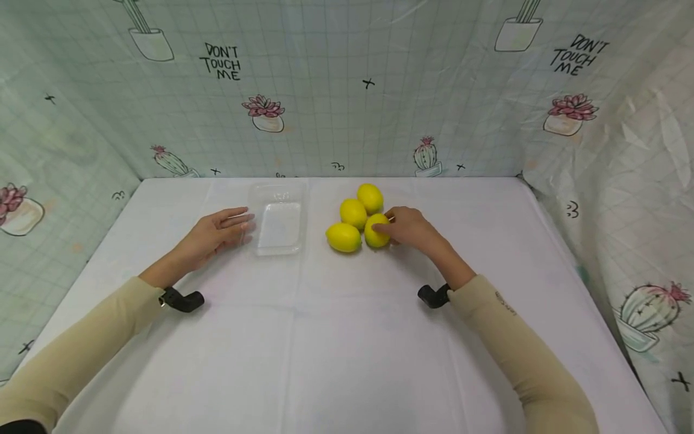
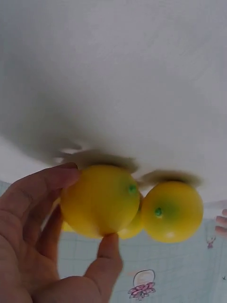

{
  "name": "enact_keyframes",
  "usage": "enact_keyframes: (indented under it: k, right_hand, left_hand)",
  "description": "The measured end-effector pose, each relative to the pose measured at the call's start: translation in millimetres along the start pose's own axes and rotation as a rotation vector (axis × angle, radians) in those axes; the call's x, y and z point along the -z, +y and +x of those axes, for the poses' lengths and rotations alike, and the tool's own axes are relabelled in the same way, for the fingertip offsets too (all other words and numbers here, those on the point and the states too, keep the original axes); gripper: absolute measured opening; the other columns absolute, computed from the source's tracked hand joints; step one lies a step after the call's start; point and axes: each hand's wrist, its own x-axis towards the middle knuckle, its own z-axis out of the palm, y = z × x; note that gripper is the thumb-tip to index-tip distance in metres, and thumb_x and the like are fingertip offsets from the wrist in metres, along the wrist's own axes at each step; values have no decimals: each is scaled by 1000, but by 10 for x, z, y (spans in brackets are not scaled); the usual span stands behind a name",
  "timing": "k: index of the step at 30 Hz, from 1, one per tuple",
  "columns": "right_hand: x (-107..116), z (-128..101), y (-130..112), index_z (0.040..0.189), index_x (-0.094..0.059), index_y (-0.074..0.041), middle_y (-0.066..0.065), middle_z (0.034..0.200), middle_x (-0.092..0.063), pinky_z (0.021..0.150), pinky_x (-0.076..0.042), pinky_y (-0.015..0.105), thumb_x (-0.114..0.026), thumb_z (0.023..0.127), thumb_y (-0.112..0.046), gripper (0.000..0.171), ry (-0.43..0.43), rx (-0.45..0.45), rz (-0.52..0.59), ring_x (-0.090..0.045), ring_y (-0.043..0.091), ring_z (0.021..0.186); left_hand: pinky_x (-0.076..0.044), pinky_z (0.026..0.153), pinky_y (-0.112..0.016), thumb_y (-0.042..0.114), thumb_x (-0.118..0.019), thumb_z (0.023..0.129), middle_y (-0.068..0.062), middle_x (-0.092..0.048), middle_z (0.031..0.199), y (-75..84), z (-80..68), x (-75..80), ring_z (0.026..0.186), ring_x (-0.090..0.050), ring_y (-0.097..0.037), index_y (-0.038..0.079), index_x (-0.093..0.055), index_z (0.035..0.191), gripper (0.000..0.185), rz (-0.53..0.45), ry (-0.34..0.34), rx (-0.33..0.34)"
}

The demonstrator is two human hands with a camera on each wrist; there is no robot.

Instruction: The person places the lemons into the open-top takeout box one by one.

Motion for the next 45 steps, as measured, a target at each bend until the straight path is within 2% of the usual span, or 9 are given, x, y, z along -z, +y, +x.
enact_keyframes:
  k: [4, 8, 11, 18, 22, 28, 32, 39, 45]
  right_hand:
    - [53, 12, 3, 150, -50, -9, 18, 152, -48, 107, -50, 52, -64, 100, -23, 54, -55, 156, -12, -56, 37, 126]
    - [95, -5, -10, 145, -57, -10, 13, 150, -53, 107, -49, 54, -61, 96, -1, 50, -84, 342, -70, -52, 37, 132]
    - [89, -22, -46, 142, -60, -8, 12, 146, -57, 108, -49, 53, -60, 93, 4, 50, -88, 406, -129, -53, 33, 129]
    - [-24, -49, -155, 143, -57, -6, 15, 149, -53, 118, -38, 53, -77, 91, -12, 55, -90, 369, -318, -47, 34, 137]
    - [-68, -63, -194, 145, -54, -3, 18, 150, -51, 118, -38, 53, -81, 88, -14, 64, -48, 343, -396, -47, 36, 137]
    - [-30, -87, -196, 148, -50, -3, 20, 146, -54, 113, -43, 54, -79, 90, -13, 66, -9, 213, -441, -52, 36, 127]
    - [7, -86, -169, 146, -50, -2, 20, 142, -56, 112, -44, 54, -77, 92, -13, 61, -8, 162, -447, -53, 35, 122]
    - [61, -85, -132, 145, -53, -6, 20, 142, -57, 114, -41, 56, -73, 94, -6, 56, -41, 235, -498, -52, 37, 129]
    - [87, -74, -106, 150, -50, -6, 18, 152, -49, 118, -36, 57, -74, 92, -2, 63, -52, 322, -551, -42, 40, 140]
  left_hand:
    - [-51, 106, -35, 12, -60, 103, -19, -33, 163, 0, 4, -2, 144, -43, -31, 5, -25, 161, 68, -54, -15, -4]
    - [-49, 108, -36, 11, -58, 104, -17, -33, 163, 5, -5, -5, 146, -40, -30, 5, -24, 161, 67, -88, -17, 8]
    - [-48, 109, -35, 13, -57, 105, -16, -34, 163, 9, -15, -18, 146, -40, -28, 6, -25, 161, 65, -108, -6, 30]
    - [-48, 109, -36, 14, -54, 107, -18, -33, 163, 16, -11, -61, 145, -40, -29, 3, -25, 161, 62, -168, -6, 57]
    - [-49, 109, -36, 14, -54, 107, -18, -32, 163, 7, -5, -55, 145, -41, -30, 2, -24, 161, 63, -171, -19, 56]
    - [-48, 110, -39, 13, -55, 106, -17, -32, 163, 34, 6, -51, 145, -41, -31, 0, -25, 160, 63, -149, -26, 55]
    - [-48, 110, -41, 10, -55, 106, -18, -31, 164, 66, 2, -50, 143, -43, -30, 0, -26, 160, 62, -183, -17, 72]
    - [-51, 106, -41, 6, -55, 105, -17, -30, 164, 98, 0, -56, 142, -44, -30, -1, -26, 159, 61, -243, -6, 95]
    - [-48, 109, -43, 6, -53, 106, -15, -27, 166, 112, -6, -70, 145, -38, -32, 0, -25, 160, 61, -251, -17, 103]
